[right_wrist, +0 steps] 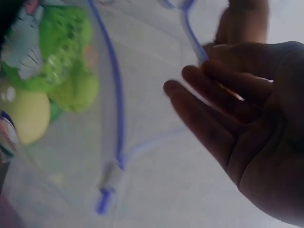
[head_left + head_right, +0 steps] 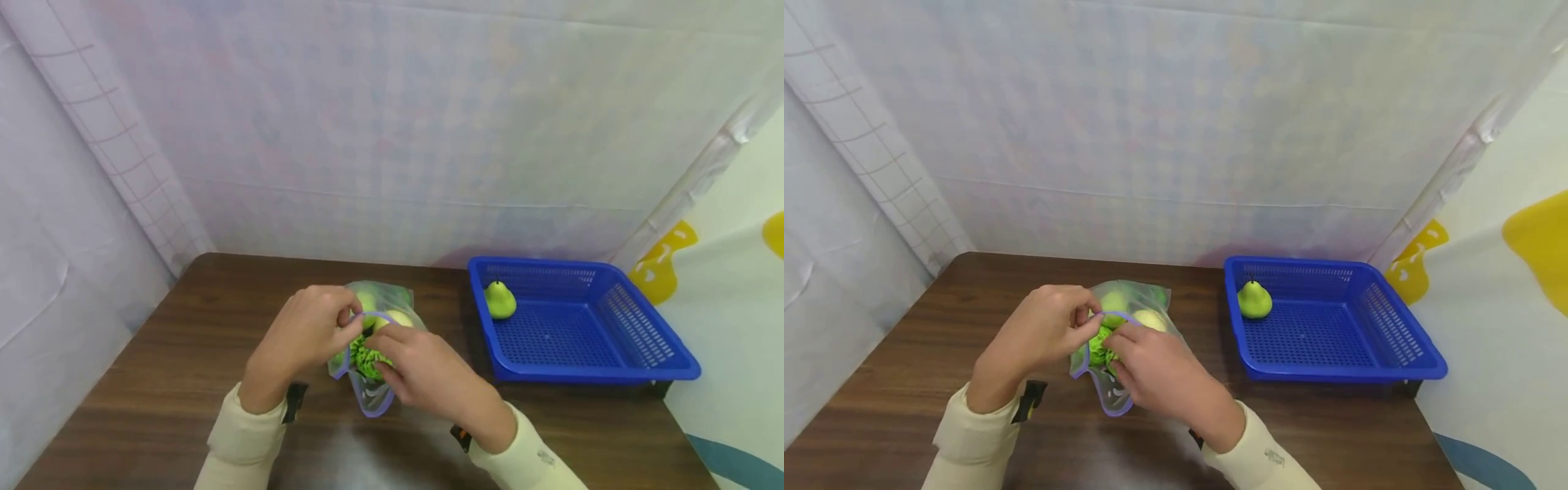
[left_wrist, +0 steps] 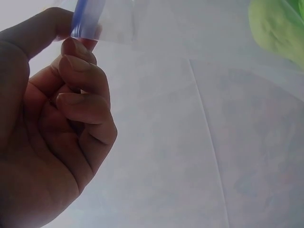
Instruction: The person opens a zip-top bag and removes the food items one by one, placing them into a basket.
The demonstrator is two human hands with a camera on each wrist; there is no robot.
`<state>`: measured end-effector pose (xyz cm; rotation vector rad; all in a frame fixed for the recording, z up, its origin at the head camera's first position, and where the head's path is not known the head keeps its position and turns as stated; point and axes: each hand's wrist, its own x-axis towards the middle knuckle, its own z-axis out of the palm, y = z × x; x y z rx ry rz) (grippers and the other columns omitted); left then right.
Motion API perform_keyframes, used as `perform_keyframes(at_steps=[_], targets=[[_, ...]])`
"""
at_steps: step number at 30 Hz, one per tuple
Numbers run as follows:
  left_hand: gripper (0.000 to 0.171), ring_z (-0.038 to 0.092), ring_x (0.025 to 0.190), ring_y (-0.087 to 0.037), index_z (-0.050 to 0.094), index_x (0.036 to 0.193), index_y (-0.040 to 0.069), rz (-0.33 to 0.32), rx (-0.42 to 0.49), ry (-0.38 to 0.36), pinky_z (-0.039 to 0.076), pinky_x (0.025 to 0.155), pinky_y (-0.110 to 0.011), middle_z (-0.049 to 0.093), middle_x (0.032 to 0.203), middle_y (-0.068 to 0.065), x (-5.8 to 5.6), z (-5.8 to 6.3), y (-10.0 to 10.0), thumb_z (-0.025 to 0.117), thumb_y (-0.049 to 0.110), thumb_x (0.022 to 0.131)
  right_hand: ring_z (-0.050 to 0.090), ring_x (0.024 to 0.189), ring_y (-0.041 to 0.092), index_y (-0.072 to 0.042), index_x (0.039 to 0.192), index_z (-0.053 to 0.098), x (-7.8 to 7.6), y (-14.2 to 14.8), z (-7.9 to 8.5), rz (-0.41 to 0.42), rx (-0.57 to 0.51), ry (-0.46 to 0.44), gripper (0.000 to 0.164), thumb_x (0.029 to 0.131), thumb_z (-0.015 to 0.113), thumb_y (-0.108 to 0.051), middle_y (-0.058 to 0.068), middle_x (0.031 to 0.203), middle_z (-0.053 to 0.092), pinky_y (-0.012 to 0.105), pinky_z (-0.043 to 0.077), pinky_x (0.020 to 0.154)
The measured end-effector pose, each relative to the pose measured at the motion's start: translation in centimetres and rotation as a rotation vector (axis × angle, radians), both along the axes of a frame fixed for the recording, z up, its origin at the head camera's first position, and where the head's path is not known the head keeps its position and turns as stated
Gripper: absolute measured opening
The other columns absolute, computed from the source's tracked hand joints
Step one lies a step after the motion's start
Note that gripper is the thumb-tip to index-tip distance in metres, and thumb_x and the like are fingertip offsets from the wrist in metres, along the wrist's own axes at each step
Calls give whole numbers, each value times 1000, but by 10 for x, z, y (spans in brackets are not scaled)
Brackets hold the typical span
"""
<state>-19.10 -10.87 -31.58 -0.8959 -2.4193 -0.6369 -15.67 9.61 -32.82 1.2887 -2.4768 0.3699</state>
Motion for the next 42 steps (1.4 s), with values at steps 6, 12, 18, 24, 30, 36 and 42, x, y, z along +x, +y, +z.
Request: perform_keyframes(at_steps=[6,12,18,24,30,36,42], targets=[[3,43,50,-7,72,74,11,9,-1,-6,39,43,-27,52,56,6,0,-1,0,70,12,76,62,85,15,-8,104,72,-4,-15,-21,-75,110,88,24,80,72,-13,1,97,69,31,59,68],[3,43,50,-6,72,74,12,4,-8,-21,39,43,-25,52,57,6,0,-1,0,71,11,77,61,95,20,-8,100,69,-2,-26,-34,-124,231,104,28,78,76,-23,5,102,68,31,59,75],[3,41,50,-6,72,74,11,5,-8,-27,38,43,-25,50,56,6,1,0,0,72,10,77,59,88,22,-9,104,66,0,-32,-41,-187,311,18,36,76,78,-28,4,100,64,35,58,68],[4,40,49,-6,73,75,10,-3,-9,-22,38,44,-26,50,55,6,0,1,0,71,9,78,59,85,24,-12,106,67,-3,-33,-45,-237,368,-52,40,74,80,-32,4,100,65,39,57,70],[3,41,49,-6,73,75,9,-6,-12,-22,39,44,-26,51,55,6,-1,4,1,72,11,78,57,83,24,-11,108,65,-10,-33,-47,-281,389,-52,45,70,82,-31,5,103,62,37,55,70],[3,41,49,-5,73,75,9,-11,-6,-33,39,44,-26,52,54,6,0,1,1,74,11,78,56,75,23,-11,110,63,-19,-35,-54,-347,390,-40,45,73,80,-28,6,98,62,35,55,62],[4,42,48,-4,73,75,10,-13,-8,-44,39,43,-25,51,54,7,0,-2,2,73,10,78,56,76,24,-10,121,62,-25,-38,-60,-381,385,-84,49,77,77,-23,7,103,62,36,55,62]])
